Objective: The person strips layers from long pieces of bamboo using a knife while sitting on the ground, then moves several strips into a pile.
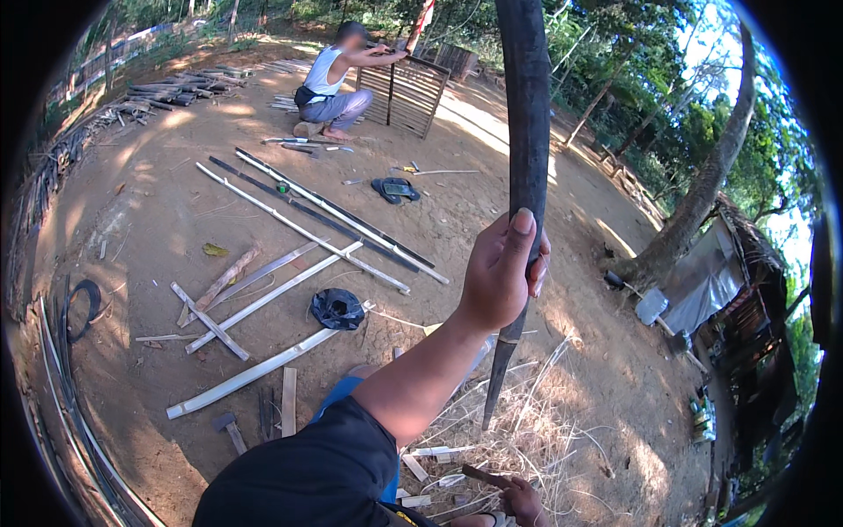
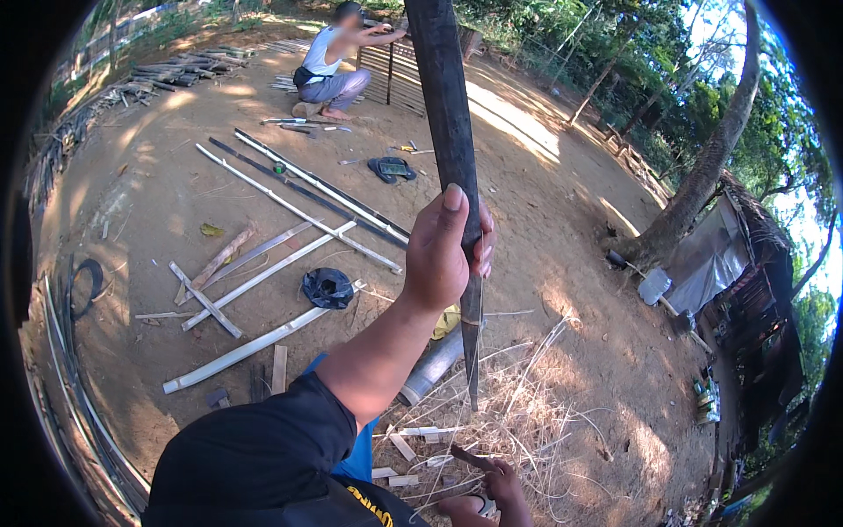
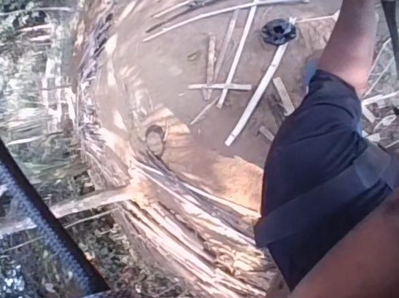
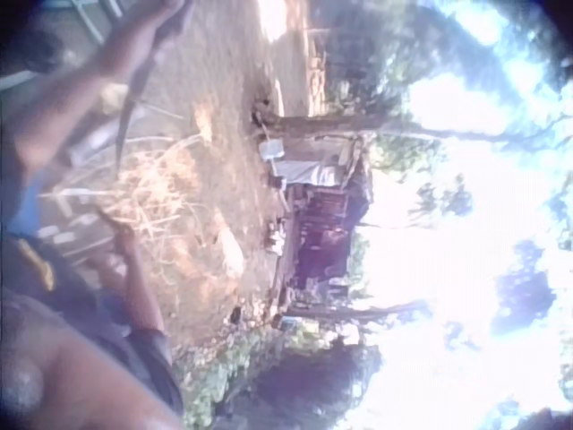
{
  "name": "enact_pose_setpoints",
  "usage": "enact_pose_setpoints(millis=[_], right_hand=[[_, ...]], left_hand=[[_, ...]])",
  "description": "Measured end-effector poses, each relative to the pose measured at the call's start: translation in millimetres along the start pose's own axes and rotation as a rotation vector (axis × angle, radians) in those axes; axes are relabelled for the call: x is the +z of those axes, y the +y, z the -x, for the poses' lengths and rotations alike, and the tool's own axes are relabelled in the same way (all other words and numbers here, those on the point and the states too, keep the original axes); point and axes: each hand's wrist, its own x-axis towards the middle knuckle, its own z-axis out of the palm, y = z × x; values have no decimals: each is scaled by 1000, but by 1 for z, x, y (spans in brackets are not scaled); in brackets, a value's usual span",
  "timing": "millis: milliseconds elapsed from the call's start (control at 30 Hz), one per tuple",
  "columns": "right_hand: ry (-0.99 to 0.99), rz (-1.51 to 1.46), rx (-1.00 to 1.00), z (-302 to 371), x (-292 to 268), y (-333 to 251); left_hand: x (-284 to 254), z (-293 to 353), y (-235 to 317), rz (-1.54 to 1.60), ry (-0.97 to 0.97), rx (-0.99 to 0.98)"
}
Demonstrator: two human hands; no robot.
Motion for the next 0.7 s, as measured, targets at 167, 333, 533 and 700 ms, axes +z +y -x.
enact_pose_setpoints(millis=[167,333,533,700], right_hand=[[21,824,-102,35,14,-38],[-236,1203,-514,-24,32,-35],[-256,1177,-442,-36,49,-62],[-184,994,-207,-19,53,-84]], left_hand=[[1,-7,-16,29,-63,-53],[5,-18,-24,61,-130,-52],[-2,-29,-31,10,-85,-9],[-9,-38,-36,-19,-21,47]])
